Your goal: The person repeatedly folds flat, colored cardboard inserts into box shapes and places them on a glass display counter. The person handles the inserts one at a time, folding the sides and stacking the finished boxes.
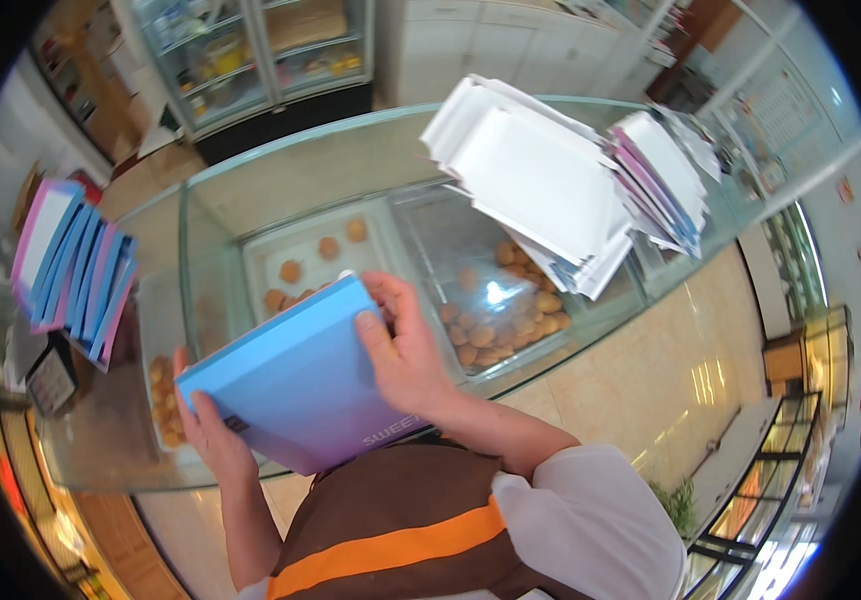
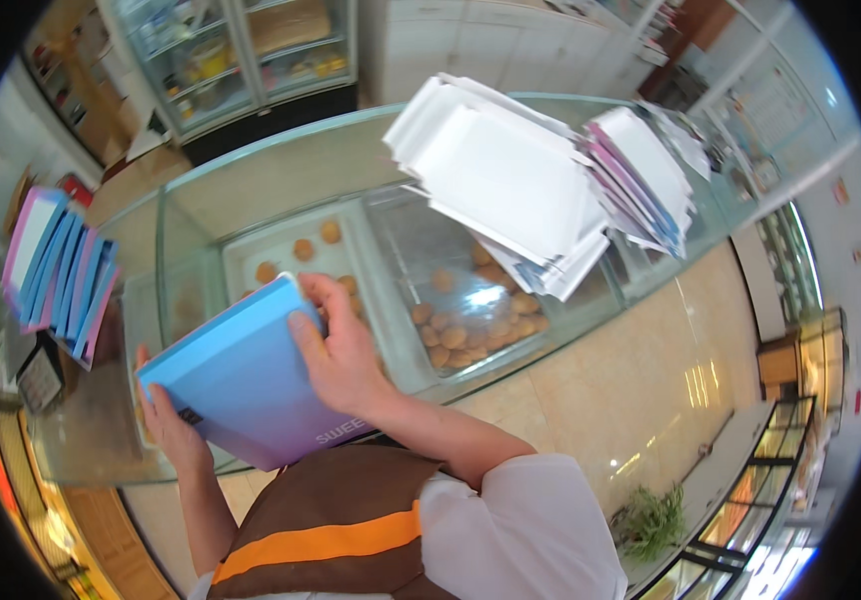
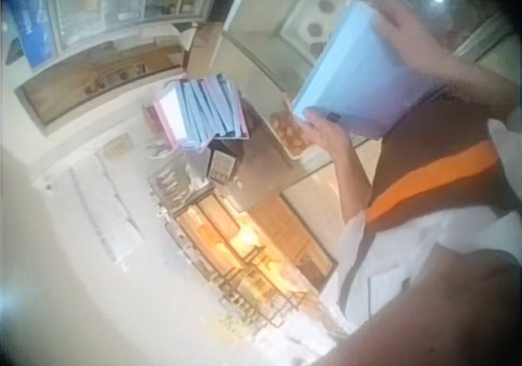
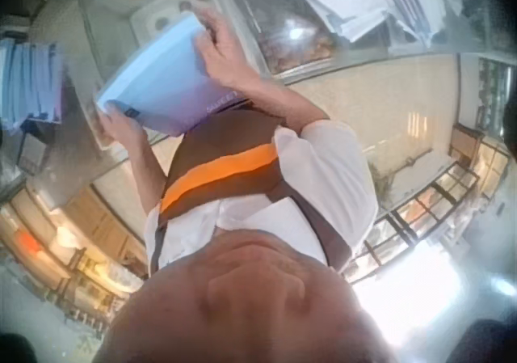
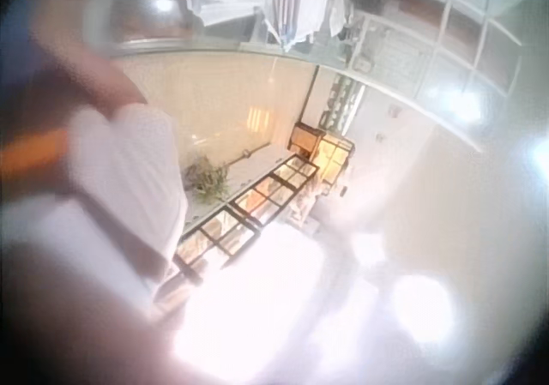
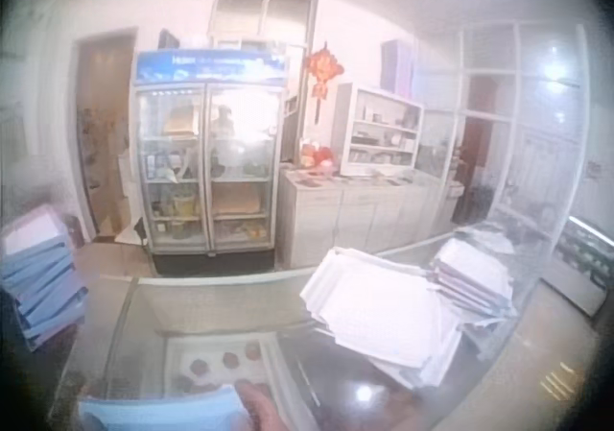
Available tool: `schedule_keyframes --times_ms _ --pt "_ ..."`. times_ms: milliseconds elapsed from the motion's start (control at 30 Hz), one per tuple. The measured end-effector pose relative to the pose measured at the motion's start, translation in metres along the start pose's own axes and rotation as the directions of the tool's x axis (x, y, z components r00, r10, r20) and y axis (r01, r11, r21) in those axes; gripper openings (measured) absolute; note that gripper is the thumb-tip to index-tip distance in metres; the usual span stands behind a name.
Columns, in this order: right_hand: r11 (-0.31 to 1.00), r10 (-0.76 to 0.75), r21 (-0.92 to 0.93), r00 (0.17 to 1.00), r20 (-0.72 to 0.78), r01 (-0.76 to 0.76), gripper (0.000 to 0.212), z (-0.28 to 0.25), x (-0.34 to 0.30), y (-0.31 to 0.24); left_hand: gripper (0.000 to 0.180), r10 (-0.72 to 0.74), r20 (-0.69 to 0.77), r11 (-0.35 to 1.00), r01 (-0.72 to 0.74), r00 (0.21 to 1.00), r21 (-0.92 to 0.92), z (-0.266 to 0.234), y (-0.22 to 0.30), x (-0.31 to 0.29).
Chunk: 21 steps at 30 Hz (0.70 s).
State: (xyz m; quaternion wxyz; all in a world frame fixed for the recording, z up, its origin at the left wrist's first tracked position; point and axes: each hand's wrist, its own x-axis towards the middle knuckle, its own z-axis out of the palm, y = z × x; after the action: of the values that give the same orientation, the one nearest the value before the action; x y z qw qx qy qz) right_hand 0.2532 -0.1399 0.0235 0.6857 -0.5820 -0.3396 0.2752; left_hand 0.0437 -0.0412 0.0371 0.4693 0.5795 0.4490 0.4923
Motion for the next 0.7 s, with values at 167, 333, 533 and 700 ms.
schedule_keyframes --times_ms 167,333,533,700 --pt "0.998 -0.032 -0.056 0.998 -0.045 0.029 0.024 -0.008 -0.012 -0.009 0.023 0.015 -0.197 0.997 -0.031 0.98 -0.078 0.002 -0.024 -0.009" --pt "0.996 0.084 -0.039 0.996 -0.012 -0.084 0.019 -0.016 -0.014 -0.021 0.021 0.035 -0.11 0.994 -0.047 0.993 -0.101 -0.001 -0.024 -0.011" --pt "0.95 0.2 0.276 0.964 -0.176 -0.147 0.011 -0.006 -0.015 -0.028 0.021 -0.17 0.057 0.976 0.176 0.984 -0.128 -0.016 0.002 -0.015" --pt "0.937 0.293 0.252 0.939 -0.181 -0.244 0.013 -0.022 -0.021 -0.018 0.03 -0.147 0.079 0.988 0.151 0.986 -0.044 0.004 0.01 -0.015"
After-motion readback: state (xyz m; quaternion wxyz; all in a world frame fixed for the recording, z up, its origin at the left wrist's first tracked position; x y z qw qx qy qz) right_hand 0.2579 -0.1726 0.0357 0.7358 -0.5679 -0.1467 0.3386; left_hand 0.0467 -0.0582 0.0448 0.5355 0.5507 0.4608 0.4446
